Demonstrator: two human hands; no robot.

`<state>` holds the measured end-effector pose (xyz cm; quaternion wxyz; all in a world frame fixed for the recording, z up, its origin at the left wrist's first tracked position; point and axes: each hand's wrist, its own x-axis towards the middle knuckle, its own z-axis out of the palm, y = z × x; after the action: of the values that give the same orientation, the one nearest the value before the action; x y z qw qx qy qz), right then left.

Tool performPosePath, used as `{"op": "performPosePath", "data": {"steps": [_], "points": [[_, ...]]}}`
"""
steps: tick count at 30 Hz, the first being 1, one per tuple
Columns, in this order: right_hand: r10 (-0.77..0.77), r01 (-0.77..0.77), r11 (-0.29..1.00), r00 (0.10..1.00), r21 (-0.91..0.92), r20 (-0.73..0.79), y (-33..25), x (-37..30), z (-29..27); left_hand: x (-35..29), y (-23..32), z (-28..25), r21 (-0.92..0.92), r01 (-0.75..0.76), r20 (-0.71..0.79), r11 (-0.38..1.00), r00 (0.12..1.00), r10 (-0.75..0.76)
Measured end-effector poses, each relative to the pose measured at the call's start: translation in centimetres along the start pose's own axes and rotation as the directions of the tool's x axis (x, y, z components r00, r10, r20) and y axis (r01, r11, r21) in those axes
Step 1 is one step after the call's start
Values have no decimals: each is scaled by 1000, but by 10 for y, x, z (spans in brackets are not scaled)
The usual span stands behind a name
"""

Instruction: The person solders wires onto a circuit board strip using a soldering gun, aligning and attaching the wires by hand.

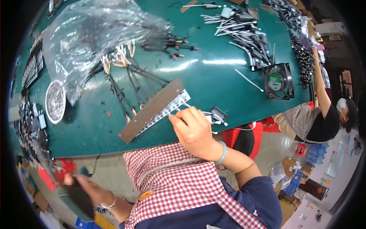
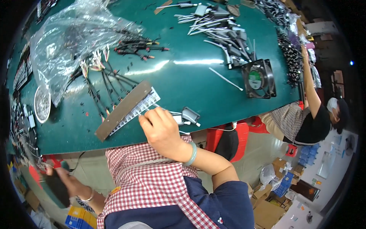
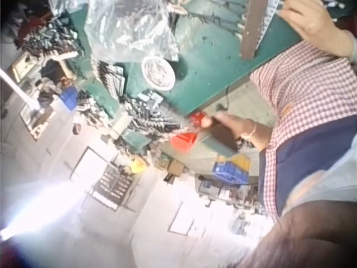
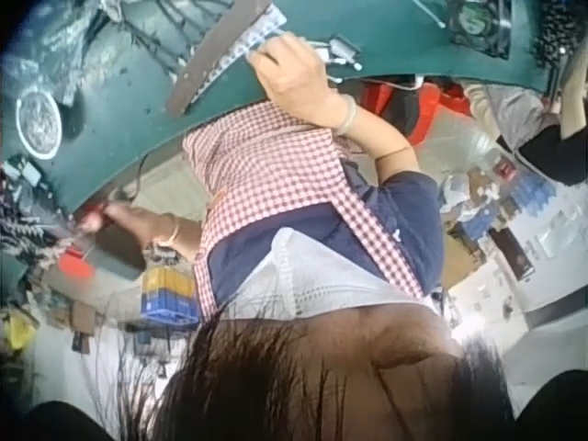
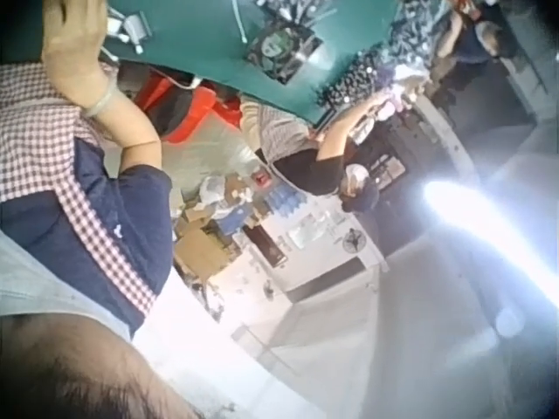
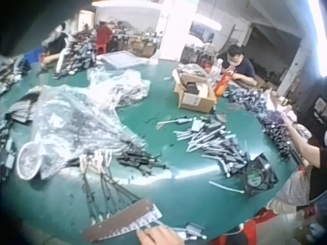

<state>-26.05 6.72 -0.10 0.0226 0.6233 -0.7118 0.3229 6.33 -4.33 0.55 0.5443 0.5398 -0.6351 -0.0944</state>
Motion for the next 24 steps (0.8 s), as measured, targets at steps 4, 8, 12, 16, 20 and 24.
{"op": "performPosePath", "data": {"steps": [4, 8, 12, 16, 20, 24], "points": [[-11, 11, 1000, 1000, 29, -15, 35, 20, -30, 47, -11, 16, -30, 278, 100, 960, 957, -274], [-25, -56, 917, 980, -395, -197, 131, 66, -50, 30, -7, 22, -166, 330, -37, 929, 939, -341], [-129, 19, 807, 981, -590, -144, 201, 107, -46, 9, 0, 19, -146, 199, -79, 969, 974, -212], [-220, 119, 783, 971, -610, -93, 225, 119, -46, 7, 6, 16, -126, 204, -83, 971, 973, -215], [-53, -79, 975, 823, -206, -565, 230, 125, -63, 3, 6, 12, -145, 253, -39, 957, 965, -261], [405, 243, 819, 396, 519, -824, 220, 156, -110, -2, 5, 7, -71, 172, 1, 983, 985, -172]]}}
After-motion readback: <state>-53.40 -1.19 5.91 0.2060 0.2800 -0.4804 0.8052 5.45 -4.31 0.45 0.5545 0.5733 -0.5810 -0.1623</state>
